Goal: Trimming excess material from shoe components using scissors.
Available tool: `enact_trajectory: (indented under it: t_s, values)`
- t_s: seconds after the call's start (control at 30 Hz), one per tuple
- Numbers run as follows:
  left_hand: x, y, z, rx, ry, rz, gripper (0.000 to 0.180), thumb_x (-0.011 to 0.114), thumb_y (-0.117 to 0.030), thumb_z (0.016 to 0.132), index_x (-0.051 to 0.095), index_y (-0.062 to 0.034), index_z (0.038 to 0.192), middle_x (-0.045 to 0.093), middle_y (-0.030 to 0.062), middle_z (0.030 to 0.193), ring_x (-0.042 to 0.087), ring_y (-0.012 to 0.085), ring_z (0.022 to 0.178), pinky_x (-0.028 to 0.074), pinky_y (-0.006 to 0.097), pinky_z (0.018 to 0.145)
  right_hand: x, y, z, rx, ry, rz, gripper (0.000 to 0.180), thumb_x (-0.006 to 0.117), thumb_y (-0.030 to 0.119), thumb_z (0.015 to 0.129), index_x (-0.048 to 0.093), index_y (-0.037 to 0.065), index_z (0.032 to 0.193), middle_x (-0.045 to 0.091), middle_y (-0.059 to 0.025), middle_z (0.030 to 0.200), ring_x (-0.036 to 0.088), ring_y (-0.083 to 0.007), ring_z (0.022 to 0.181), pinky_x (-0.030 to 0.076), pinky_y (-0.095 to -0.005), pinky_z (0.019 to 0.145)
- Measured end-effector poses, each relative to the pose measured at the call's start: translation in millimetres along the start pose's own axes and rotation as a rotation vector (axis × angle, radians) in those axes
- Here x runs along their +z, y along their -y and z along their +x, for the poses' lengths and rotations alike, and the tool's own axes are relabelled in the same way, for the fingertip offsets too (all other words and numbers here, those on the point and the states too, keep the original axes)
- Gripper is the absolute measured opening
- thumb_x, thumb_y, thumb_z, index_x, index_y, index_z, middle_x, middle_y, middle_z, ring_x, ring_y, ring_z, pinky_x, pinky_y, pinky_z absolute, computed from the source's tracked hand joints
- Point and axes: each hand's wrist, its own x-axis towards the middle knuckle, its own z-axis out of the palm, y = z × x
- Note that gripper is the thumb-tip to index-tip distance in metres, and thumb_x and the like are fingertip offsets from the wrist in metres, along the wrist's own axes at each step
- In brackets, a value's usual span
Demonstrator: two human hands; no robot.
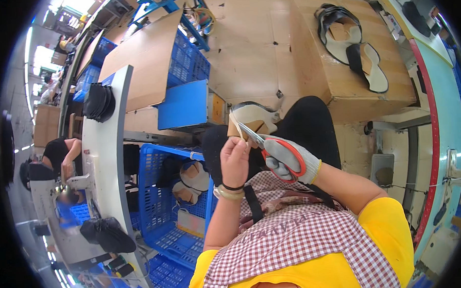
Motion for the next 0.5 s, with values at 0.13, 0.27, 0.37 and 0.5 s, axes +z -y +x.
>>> enact_trajectory:
  t_s: [0.13, 0.27, 0.37, 0.5]
  values:
    - [-7, 14, -11, -0.006, -0.002, -0.014, 0.007, 0.055, -0.009, 0.093, 0.055, -0.0038, 0.087, 0.057, -0.0008, 0.085, 0.050, 0.0069, 0.078, 0.040, 0.021, 0.072, -1, -11, -2, -0.010, 0.030, 0.067, 0.039, 0.056, 0.030, 0.094, 0.047, 0.012, 0.128, 0.056, -0.0026, 0.073, 0.049, -0.0070, 0.048, 0.038, -0.0184, 0.039]
    - [-2, 46, -29, -0.042, 0.077, 0.064, 0.009, 0.057, -0.008, 0.091, 0.056, -0.0037, 0.083, 0.053, -0.0022, 0.079, 0.046, 0.0059, 0.073, 0.037, 0.022, 0.069, -20, -20, -3, 0.015, -0.078, 0.217, 0.030, 0.055, 0.033, 0.094, 0.053, 0.012, 0.115, 0.056, -0.0025, 0.070, 0.050, -0.0090, 0.046, 0.039, -0.0199, 0.038]
    - [-2, 55, -38, -0.075, 0.128, 0.064, 0.010, 0.060, -0.008, 0.088, 0.057, -0.0022, 0.080, 0.053, -0.0022, 0.082, 0.045, 0.0044, 0.075, 0.035, 0.020, 0.068, -18, -22, -12, 0.008, -0.087, 0.253, 0.026, 0.054, 0.036, 0.094, 0.056, 0.012, 0.104, 0.056, -0.0019, 0.068, 0.049, -0.0097, 0.045, 0.039, -0.0208, 0.037]
    - [-3, 51, -54, -0.073, 0.390, 0.434, 0.009, 0.062, -0.004, 0.083, 0.058, 0.0005, 0.077, 0.055, 0.0035, 0.091, 0.047, 0.0050, 0.081, 0.037, 0.021, 0.070, -22, -26, -24, -0.001, -0.200, 0.222, 0.031, 0.056, 0.043, 0.092, 0.055, 0.013, 0.099, 0.055, -0.0003, 0.066, 0.047, -0.0086, 0.043, 0.037, -0.0204, 0.036]
